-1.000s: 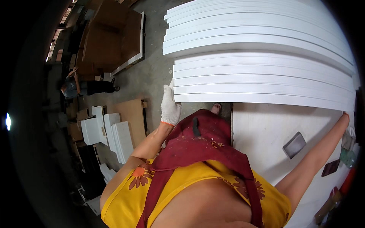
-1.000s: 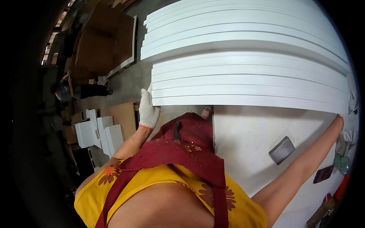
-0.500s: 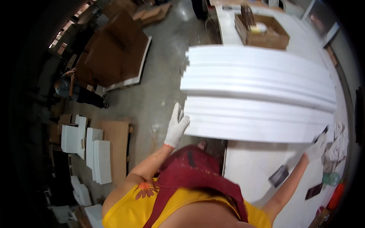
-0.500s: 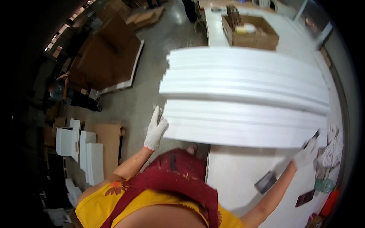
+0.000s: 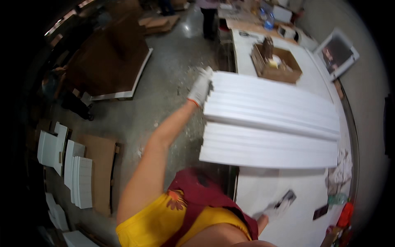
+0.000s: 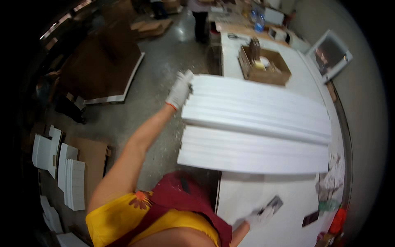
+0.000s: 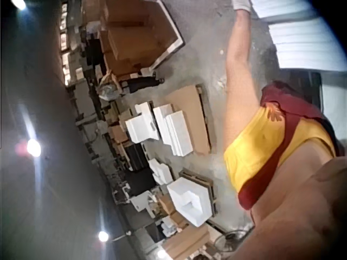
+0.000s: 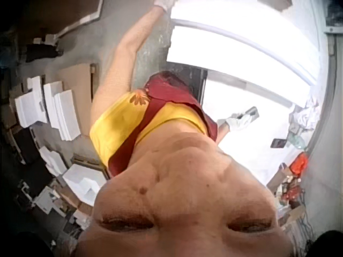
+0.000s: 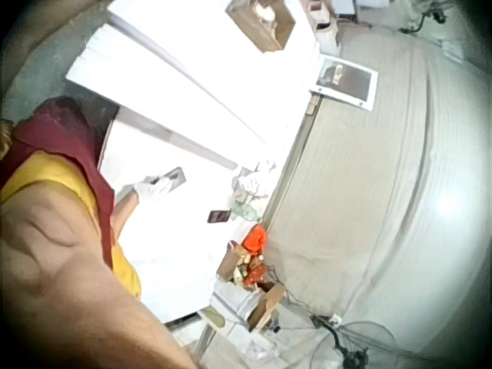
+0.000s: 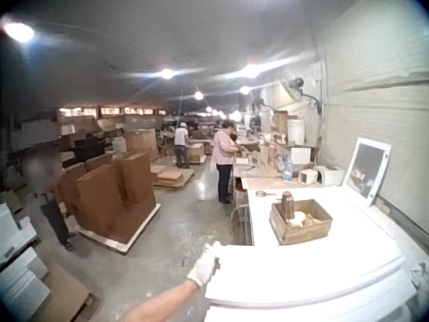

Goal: The person picks up white slats, sands their edges with a block, and wipes the surfaces with a sponge. They use a pen to mark the slats before placing them back on the table.

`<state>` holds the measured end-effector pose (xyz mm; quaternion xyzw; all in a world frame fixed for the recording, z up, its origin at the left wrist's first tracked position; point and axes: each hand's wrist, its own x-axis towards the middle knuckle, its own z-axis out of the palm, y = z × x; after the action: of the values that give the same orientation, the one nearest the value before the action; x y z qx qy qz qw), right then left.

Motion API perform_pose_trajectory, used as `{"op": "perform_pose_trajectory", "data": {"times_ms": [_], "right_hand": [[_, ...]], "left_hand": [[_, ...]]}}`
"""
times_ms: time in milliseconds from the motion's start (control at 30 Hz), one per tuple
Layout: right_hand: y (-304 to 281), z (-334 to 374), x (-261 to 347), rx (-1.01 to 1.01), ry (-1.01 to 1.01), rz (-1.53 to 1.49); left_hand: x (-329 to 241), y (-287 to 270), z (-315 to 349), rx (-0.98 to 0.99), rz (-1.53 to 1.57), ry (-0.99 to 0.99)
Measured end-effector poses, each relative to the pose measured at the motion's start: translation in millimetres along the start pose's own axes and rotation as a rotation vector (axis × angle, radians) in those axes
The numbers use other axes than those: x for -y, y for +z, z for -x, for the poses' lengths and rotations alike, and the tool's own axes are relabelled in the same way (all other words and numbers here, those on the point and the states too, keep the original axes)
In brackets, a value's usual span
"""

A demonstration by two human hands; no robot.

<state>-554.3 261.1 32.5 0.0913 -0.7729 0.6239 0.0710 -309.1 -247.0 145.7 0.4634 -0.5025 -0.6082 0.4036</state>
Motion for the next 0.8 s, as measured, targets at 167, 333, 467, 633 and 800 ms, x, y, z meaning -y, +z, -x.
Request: {"op": "perform_pose_trajectory", "data": {"times_ms": [167,333,467,633,800], "right_hand": [[-37,23,-32,-0.036,0.221,-0.143],[-22,31,-5,-0.106,0.299,-0.183],[-20,46,9,-0.114,0.3,-0.186],[-14,61,31,-0.075,0.337,-0.191],[-21,90,-1,-0.06,0.294,-0.252]], "left_hand": [[51,-12,-37,0.036,0.319,0.02],[71,-14,-47,0.201,0.479,0.035],[71,-22,-41,0.134,0.318,0.102],[43,-26,-19,0.103,0.041,0.197],[42,-20,-62,0.217,-0.622,0.139]]}}
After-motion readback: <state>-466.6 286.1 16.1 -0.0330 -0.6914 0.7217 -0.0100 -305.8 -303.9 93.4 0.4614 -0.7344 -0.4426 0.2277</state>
